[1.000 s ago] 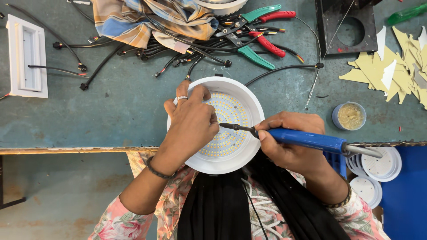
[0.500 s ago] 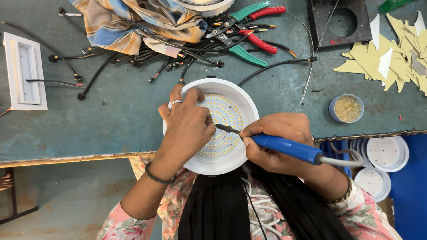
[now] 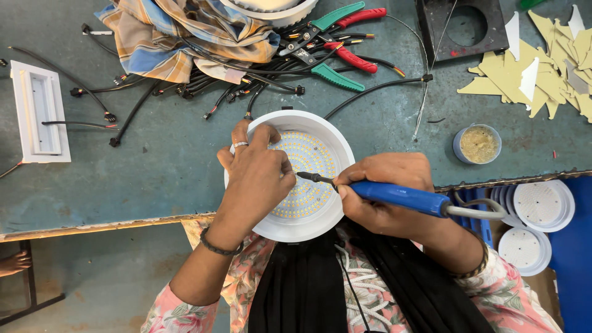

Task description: The person uses a soldering iron to attach wires to a circular LED module inside a white plastic housing. They repeatedly dip the soldering iron tip into a small container of flux and then apply solder to the connection points on the LED board.

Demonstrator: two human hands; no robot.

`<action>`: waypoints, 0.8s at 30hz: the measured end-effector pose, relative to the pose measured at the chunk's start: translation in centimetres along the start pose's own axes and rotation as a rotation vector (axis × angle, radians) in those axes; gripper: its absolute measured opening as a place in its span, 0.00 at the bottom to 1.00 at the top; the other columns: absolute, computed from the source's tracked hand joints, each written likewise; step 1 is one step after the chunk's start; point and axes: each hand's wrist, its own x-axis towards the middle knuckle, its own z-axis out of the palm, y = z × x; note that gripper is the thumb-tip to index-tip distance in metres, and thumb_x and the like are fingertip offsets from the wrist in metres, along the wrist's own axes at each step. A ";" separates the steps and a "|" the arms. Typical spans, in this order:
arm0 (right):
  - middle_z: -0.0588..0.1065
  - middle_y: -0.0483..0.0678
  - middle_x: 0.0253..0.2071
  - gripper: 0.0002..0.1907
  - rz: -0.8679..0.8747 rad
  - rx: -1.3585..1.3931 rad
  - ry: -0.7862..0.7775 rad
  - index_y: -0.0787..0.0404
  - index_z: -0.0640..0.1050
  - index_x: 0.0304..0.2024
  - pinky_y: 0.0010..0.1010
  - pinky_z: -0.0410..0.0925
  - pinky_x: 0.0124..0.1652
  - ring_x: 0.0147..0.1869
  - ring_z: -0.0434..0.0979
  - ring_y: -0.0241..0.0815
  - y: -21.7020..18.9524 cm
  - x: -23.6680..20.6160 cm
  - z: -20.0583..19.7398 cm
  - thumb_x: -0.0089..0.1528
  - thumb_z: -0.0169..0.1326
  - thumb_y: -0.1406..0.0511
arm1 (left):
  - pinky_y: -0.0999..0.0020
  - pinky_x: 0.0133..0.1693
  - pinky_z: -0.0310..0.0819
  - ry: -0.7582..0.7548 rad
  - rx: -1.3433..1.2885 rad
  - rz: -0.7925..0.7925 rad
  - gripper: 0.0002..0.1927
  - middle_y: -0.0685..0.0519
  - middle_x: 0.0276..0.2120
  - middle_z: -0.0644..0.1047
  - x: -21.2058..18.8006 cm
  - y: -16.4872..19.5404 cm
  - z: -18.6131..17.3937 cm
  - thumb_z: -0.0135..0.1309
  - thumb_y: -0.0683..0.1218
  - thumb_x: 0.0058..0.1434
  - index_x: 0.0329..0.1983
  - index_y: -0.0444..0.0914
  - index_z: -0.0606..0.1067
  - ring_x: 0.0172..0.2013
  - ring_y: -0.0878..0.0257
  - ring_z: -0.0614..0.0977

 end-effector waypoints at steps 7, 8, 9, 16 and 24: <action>0.81 0.48 0.32 0.04 -0.023 0.013 0.003 0.63 0.80 0.32 0.30 0.75 0.33 0.31 0.84 0.42 -0.1 0.4 0.3 0.56 0.62 0.68 | 0.40 0.47 0.54 0.001 0.018 0.010 0.03 0.51 0.50 0.74 0.0 -0.1 0.1 0.64 0.44 0.42 0.21 0.40 0.85 0.63 0.40 0.59; 0.81 0.48 0.32 0.04 -0.027 0.016 0.000 0.62 0.80 0.32 0.30 0.75 0.33 0.31 0.84 0.42 -0.1 0.5 0.3 0.56 0.62 0.68 | 0.40 0.47 0.54 0.004 0.014 0.013 0.03 0.50 0.50 0.74 0.0 -0.2 0.1 0.64 0.44 0.42 0.21 0.40 0.85 0.63 0.40 0.59; 0.81 0.48 0.32 0.04 -0.032 0.019 -0.005 0.62 0.80 0.32 0.30 0.75 0.34 0.31 0.84 0.42 -0.1 0.5 0.3 0.56 0.62 0.68 | 0.40 0.47 0.54 0.008 0.011 0.015 0.03 0.50 0.50 0.74 0.0 -0.2 0.1 0.64 0.43 0.41 0.21 0.40 0.85 0.63 0.39 0.59; 0.81 0.47 0.30 0.03 -0.022 0.026 -0.034 0.63 0.80 0.30 0.29 0.75 0.33 0.30 0.84 0.42 -0.7 1.0 0.4 0.55 0.62 0.70 | 0.40 0.47 0.54 -0.009 -0.002 -0.001 0.04 0.50 0.50 0.73 0.0 -0.1 0.1 0.66 0.44 0.41 0.21 0.40 0.85 0.63 0.40 0.60; 0.81 0.49 0.33 0.04 -0.066 -0.023 0.017 0.63 0.81 0.33 0.32 0.76 0.37 0.34 0.84 0.45 -0.1 0.2 -0.7 0.55 0.62 0.69 | 0.39 0.47 0.53 -0.004 0.002 0.003 0.04 0.50 0.51 0.73 0.0 0.0 -0.1 0.66 0.44 0.40 0.20 0.40 0.84 0.63 0.41 0.60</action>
